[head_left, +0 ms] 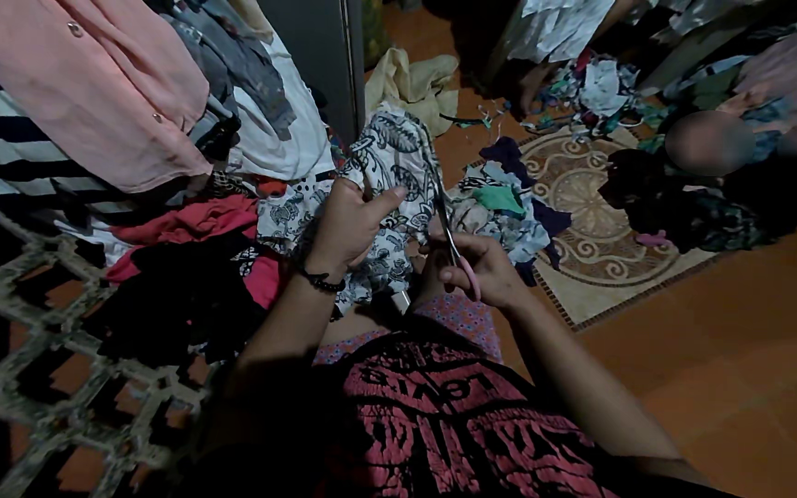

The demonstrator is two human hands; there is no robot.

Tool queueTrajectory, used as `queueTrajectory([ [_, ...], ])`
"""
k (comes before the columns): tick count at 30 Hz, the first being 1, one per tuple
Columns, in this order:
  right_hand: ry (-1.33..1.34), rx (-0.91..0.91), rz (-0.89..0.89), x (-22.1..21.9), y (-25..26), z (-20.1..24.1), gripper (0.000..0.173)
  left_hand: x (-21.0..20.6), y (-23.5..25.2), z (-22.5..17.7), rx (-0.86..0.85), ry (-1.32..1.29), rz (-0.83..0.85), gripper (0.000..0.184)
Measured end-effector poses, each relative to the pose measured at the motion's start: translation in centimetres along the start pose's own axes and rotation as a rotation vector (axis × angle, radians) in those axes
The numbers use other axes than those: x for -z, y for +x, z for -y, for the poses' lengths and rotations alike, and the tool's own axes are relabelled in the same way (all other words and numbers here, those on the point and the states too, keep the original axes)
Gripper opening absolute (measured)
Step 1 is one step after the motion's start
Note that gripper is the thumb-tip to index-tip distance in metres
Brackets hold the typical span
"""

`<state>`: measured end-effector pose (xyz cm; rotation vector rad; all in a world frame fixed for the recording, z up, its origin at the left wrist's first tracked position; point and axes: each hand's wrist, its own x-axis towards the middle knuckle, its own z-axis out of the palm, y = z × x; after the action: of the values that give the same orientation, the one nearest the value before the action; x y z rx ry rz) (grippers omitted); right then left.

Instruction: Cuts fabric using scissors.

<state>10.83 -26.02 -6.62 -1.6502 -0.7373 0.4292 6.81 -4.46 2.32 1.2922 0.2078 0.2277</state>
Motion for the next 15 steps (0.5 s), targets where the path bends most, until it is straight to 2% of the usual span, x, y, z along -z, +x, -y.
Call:
queueTrajectory([
  [5, 0.017, 0.021, 0.048, 0.1, -0.2, -0.2, 0.063, 0.2, -0.1, -0.4, 0.002, 0.012, 0.004, 0.036],
  [10, 0.001, 0.019, -0.001, 0.0, 0.1, -0.3, 0.066, 0.2, -1.3, -0.6, 0.067, 0.171, 0.034, 0.021],
  [15, -0.003, -0.007, -0.003, 0.2, 0.3, 0.0, 0.067, 0.2, -1.0, -0.2, 0.052, 0.096, 0.052, 0.022],
])
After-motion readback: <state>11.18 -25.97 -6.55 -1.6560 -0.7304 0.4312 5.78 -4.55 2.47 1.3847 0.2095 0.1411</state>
